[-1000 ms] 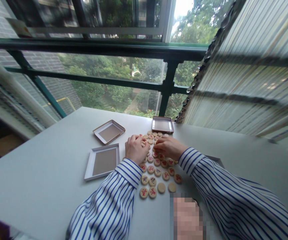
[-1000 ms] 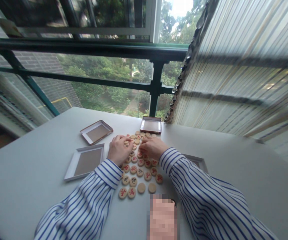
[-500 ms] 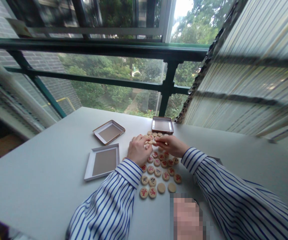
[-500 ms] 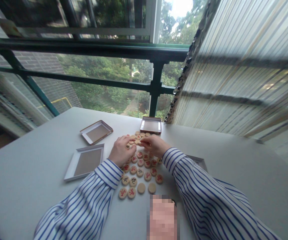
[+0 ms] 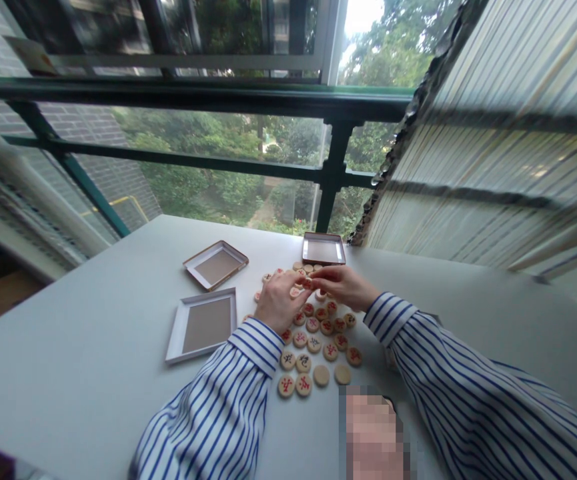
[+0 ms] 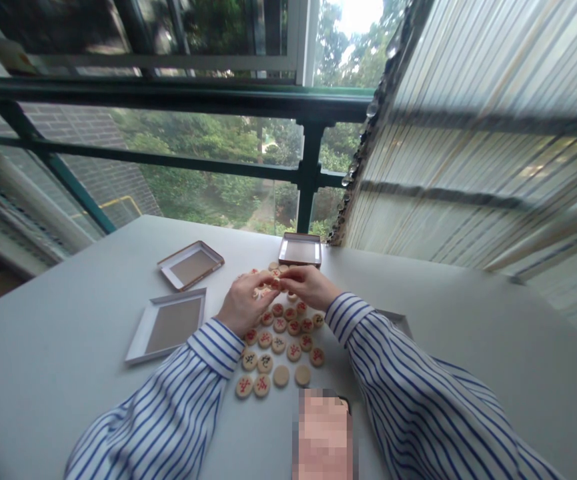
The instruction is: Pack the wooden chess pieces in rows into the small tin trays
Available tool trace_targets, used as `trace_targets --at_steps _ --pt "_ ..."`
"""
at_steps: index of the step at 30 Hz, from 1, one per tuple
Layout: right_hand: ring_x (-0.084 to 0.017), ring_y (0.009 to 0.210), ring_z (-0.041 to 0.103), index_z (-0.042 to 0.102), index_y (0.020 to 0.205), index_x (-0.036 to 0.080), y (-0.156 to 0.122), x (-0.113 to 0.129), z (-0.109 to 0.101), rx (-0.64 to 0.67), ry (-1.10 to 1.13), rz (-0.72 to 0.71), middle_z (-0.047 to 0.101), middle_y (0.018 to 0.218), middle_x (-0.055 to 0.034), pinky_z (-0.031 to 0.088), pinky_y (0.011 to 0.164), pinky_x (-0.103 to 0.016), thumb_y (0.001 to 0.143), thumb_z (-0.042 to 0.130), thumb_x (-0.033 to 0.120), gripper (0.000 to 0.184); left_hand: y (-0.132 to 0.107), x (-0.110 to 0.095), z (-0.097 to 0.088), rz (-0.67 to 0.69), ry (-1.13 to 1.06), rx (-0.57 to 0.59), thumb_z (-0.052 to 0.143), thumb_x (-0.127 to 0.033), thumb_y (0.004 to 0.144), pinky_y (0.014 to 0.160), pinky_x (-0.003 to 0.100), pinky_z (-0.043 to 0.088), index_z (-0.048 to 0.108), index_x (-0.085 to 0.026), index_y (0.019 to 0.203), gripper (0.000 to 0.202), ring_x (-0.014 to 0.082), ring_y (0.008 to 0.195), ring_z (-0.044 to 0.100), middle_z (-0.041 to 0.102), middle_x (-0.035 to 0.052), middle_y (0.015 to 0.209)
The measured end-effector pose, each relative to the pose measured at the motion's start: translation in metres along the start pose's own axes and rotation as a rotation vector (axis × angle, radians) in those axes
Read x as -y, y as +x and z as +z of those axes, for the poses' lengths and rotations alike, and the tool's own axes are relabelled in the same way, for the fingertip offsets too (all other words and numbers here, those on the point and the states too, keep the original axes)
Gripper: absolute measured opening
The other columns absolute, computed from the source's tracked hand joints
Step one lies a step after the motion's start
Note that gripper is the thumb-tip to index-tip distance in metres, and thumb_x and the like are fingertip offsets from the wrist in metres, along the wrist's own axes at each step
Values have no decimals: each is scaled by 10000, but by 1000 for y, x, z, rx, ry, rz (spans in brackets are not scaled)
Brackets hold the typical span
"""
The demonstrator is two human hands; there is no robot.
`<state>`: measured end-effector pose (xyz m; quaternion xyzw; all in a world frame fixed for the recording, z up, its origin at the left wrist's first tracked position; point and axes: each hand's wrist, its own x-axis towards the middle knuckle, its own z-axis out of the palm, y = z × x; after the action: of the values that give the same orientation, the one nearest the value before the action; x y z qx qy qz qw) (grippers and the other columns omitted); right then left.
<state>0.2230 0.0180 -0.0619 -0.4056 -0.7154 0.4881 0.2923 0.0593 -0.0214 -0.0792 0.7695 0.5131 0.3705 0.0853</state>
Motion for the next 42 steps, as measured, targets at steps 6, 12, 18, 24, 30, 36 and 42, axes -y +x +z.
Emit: trace_targets --at_steps 6,12,18,24,30,36,42 --pt "-85 594 539 621 875 115 -2 0 -6 -52 -63 36 640 747 -44 455 557 -217 760 536 308 241 0 5 4 -7 36 14 550 -305 764 875 318 376 607 -199 972 241 183 914 537 651 25 957" --pt "-100 630 549 604 908 103 -11 1 -24 -133 -196 55 634 779 -64 464 595 -231 785 491 292 253 -2 5 5 -68 166 78 564 -331 737 840 332 382 636 -214 908 219 199 906 519 639 29 914" --pt "-126 662 567 624 913 119 -22 -8 -42 -184 -337 51 653 785 -57 456 606 -244 777 485 330 287 1 -1 5 -159 285 80 550 -375 723 790 338 377 654 -246 862 216 216 917 491 604 39 942" --pt "-138 676 570 646 895 150 -32 -12 -54 -264 -622 26 658 762 -41 429 631 -249 781 468 319 270 10 -9 5 -195 374 144 545 -405 695 778 358 379 673 -251 771 214 241 893 499 593 62 882" --pt "-141 707 578 642 927 163 -40 -11 -55 -248 -745 38 664 807 -47 425 660 -246 788 452 311 278 16 -15 10 -196 405 179 555 -404 662 778 390 384 680 -246 744 218 269 897 502 605 74 863" --pt "-134 699 579 636 945 188 -40 -12 -57 -191 -904 71 663 820 -37 416 636 -229 798 433 301 275 19 -10 12 -198 462 208 554 -445 640 761 396 388 680 -244 731 254 282 900 498 600 90 847" --pt "-147 703 584 654 884 214 -35 -17 -57 -157 -977 122 668 811 -36 400 635 -242 765 486 276 215 21 -13 11 -213 515 238 541 -440 645 769 397 378 679 -228 725 266 283 902 488 590 103 862"
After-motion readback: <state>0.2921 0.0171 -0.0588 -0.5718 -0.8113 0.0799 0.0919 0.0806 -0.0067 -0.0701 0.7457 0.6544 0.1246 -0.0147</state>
